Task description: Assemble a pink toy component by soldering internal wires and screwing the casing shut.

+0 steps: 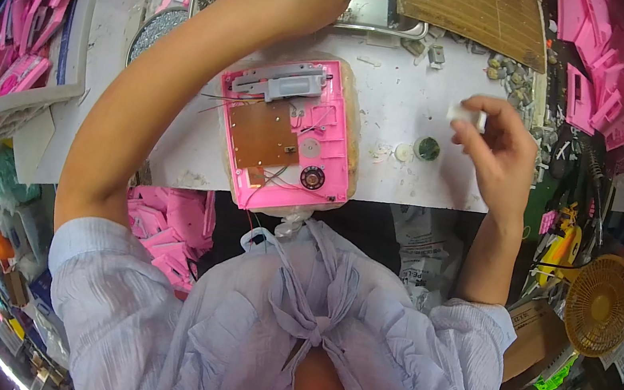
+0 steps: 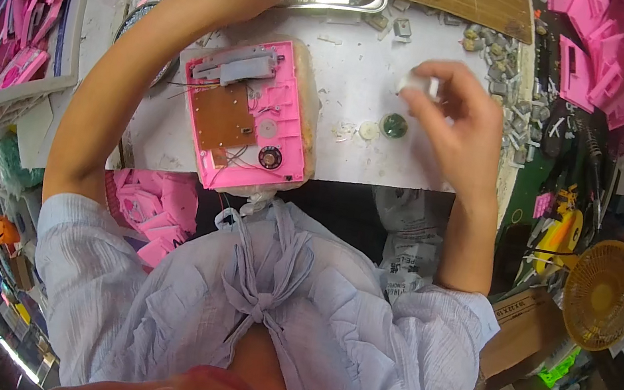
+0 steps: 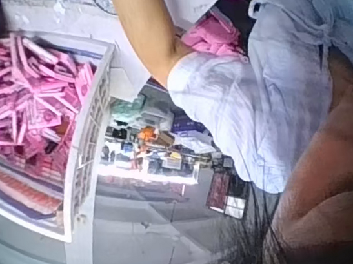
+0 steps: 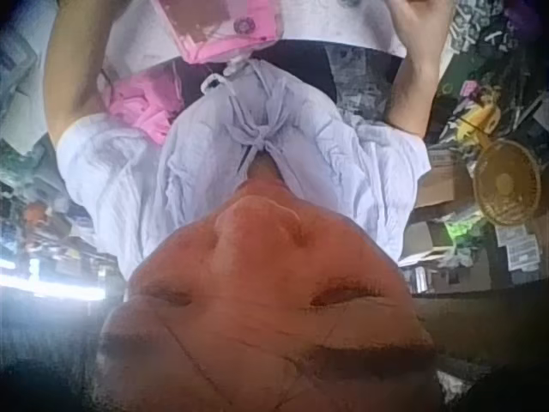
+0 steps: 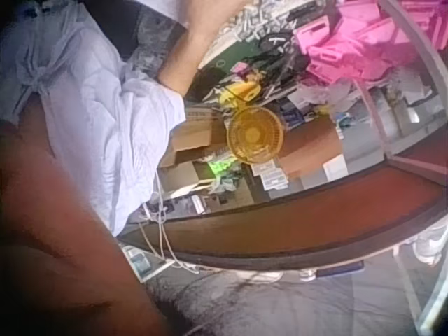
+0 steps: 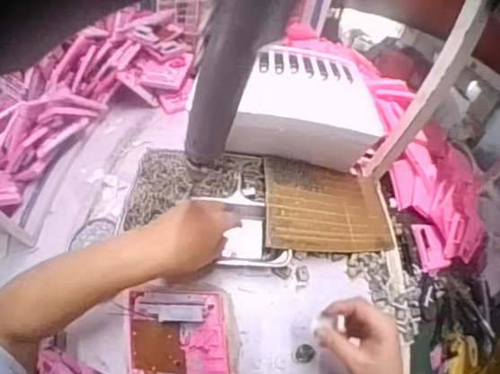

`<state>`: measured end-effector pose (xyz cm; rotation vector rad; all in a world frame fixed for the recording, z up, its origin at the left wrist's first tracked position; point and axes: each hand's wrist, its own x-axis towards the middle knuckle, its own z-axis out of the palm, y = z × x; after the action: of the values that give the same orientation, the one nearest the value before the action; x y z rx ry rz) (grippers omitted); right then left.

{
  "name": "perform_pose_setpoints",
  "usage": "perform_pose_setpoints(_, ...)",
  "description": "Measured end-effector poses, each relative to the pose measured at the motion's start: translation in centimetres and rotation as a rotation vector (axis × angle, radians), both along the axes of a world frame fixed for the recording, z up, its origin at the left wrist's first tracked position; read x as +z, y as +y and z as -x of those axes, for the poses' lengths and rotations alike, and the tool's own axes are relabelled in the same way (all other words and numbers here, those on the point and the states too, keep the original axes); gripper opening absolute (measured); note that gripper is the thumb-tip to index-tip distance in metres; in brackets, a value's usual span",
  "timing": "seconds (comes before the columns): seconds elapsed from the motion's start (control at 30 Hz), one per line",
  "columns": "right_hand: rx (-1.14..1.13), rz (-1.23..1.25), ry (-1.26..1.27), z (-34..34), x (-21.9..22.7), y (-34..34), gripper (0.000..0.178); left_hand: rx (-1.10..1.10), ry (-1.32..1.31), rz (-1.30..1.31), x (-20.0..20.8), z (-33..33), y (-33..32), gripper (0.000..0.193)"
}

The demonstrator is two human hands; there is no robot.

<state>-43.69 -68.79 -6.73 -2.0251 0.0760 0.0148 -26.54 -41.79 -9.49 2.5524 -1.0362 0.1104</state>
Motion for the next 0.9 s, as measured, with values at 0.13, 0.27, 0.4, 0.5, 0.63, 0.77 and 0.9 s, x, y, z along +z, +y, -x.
perform_pose_setpoints(0.13, 0.137, -0.291, -0.045, 3.4, 0.5, 3.7, 0.027, 0.080, 0.363, 0.389, 4.7, 10.4, 5.0, 0.016)
perform_pose_setpoints(0.27, 0.373, -0.173, -0.338, 3.5, -0.3, 7.0, 0.031, 0.254, 1.138, 1.218, 3.3, 19.5, 6.2, 0.017)
perform_pose_setpoints(0.4, 0.397, -0.184, -0.402, 3.7, -0.6, 9.0, 0.032, 0.341, 1.399, 1.505, 1.4, 22.4, 6.0, 0.014)
perform_pose_setpoints(0.5, 0.453, -0.111, -0.415, 3.5, 0.1, 9.4, 0.032, 0.316, 1.427, 1.614, 0.6, 23.0, 5.9, 0.013)
perform_pose_setpoints(0.63, 0.478, -0.045, -0.542, 3.8, -0.4, 9.6, 0.038, 0.259, 1.510, 1.650, 0.3, 23.2, 5.6, 0.013)
perform_pose_setpoints(0.77, 0.552, 0.090, -0.558, 4.4, -0.4, 8.8, 0.043, 0.308, 1.392, 1.451, 0.9, 23.0, 4.6, 0.015)
perform_pose_setpoints(0.9, 0.446, -0.034, -0.208, 4.9, -0.7, 6.9, 0.030, 0.334, 1.020, 0.926, 2.3, 21.2, 4.4, 0.022)
